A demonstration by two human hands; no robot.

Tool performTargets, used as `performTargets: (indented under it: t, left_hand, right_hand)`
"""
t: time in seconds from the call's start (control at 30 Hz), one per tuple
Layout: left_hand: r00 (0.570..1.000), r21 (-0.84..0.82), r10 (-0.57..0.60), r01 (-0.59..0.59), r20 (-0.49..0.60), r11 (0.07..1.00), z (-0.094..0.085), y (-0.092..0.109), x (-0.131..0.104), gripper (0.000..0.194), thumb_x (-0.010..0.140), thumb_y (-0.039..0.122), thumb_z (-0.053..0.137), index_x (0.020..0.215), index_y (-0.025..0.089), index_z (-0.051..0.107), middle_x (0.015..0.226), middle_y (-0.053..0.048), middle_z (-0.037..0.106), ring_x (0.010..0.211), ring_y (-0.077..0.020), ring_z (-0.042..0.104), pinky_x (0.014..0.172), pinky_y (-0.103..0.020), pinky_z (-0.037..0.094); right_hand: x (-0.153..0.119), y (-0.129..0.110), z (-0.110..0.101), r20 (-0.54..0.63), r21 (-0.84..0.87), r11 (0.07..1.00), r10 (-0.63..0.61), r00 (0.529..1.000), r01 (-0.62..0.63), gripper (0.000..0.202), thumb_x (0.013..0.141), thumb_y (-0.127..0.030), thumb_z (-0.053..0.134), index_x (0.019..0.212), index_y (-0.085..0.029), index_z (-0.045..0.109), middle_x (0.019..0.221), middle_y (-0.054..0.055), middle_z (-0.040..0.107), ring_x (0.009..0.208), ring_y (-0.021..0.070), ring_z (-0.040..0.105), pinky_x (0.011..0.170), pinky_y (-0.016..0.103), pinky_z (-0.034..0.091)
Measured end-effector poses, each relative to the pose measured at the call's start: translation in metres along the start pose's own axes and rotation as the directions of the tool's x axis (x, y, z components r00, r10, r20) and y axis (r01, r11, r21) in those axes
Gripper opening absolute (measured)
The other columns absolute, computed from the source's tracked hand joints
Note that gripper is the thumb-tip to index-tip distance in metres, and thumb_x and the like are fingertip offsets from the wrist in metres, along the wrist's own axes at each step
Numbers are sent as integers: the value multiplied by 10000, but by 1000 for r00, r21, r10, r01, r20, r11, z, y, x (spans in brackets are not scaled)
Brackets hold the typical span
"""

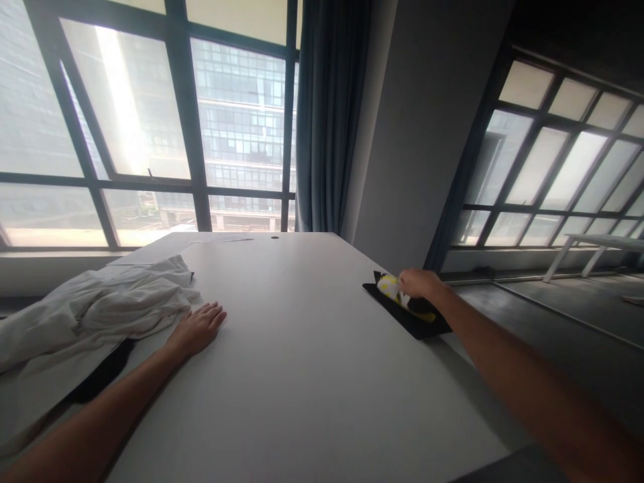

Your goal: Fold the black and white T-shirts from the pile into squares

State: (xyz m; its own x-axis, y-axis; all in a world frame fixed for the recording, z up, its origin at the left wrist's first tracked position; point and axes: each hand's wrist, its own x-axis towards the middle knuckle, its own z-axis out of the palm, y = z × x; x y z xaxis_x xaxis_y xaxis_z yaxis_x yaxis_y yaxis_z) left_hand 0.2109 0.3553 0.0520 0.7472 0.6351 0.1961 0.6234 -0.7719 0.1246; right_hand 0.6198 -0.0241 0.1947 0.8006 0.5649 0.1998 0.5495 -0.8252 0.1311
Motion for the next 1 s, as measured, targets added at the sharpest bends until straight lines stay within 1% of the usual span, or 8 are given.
performTargets:
  t: [0.07, 0.13, 0.3, 0.53, 0.67, 0.73, 0.87, 1.0]
  left_hand:
    - [1000, -6, 5, -6, -7, 1000, 0, 0, -1, 521, 1008, 400, 261, 1391, 201, 555, 1542, -115, 458, 1469, -269, 343, 1179, -536, 283]
    - [1000, -6, 11, -11, -16, 1000, 0, 0, -1, 521, 1006, 400, 262, 1382, 199, 562, 1534, -121, 468, 1461, -279, 357, 1173, -550, 286]
    - [999, -6, 14, -15, -32, 1000, 3, -2, 0, 513, 1004, 399, 263, 1369, 217, 574, 1531, -113, 475, 1454, -273, 371, 1168, -537, 300]
    - [999, 23, 37, -37, -19, 999, 4, -4, 1, 504, 997, 377, 283, 1377, 201, 564, 1521, -115, 488, 1451, -263, 377, 1163, -500, 309]
    - [999, 13, 29, -29, -41, 999, 4, -5, 1, 512, 994, 407, 283, 1358, 207, 583, 1513, -117, 500, 1439, -268, 394, 1158, -496, 311]
    - [999, 25, 27, -26, -43, 999, 5, -5, 1, 527, 991, 420, 273, 1361, 208, 583, 1501, -114, 515, 1429, -274, 408, 1154, -493, 315]
    - [999, 37, 32, -31, -20, 999, 5, -5, 1, 575, 996, 443, 229, 1393, 178, 550, 1493, -138, 518, 1429, -268, 407, 1149, -464, 320]
    - [999, 30, 30, -29, -30, 999, 7, -6, 2, 535, 1000, 424, 256, 1383, 199, 554, 1493, -134, 519, 1433, -261, 401, 1152, -472, 314]
  right_hand:
    - [-8, 0, 21, 199, -17, 987, -152, 968, 158, 262, 892, -337, 581, 893, -151, 766, 1010, 175, 741, 934, 278, 692, 754, 329, 455]
    - [-10, 5, 32, 270, 30, 974, -224, 937, 224, 408, 924, -493, 520, 903, -171, 769, 1005, 147, 747, 948, 281, 689, 763, 330, 465]
    - [-4, 13, 51, 77, 118, 978, -181, 980, 171, 594, 840, -628, 587, 1197, -162, 680, 1166, 160, 707, 1028, 289, 665, 817, 334, 474]
    - [6, 6, 58, 23, 140, 985, -109, 994, 105, 374, 780, -174, 656, 1147, -146, 728, 1157, 149, 730, 1085, 261, 670, 848, 277, 461]
    - [0, 4, 43, -82, 108, 994, -2, 997, 11, 349, 786, -132, 625, 1115, -147, 740, 1073, 157, 748, 1024, 274, 694, 790, 290, 469]
    - [-11, -5, 43, -123, 35, 998, -41, 992, 46, 367, 789, -126, 619, 1139, -142, 726, 1092, 175, 736, 1024, 290, 689, 807, 316, 476]
    - [-24, -26, 50, 55, -23, 979, -201, 978, 202, 318, 801, -321, 693, 1070, -160, 744, 1136, 176, 715, 1047, 307, 666, 867, 357, 481]
    - [-7, -34, 61, -160, 49, 990, -120, 980, 129, 537, 964, -561, 405, 1235, -185, 676, 1296, 184, 638, 1202, 314, 570, 1002, 436, 412]
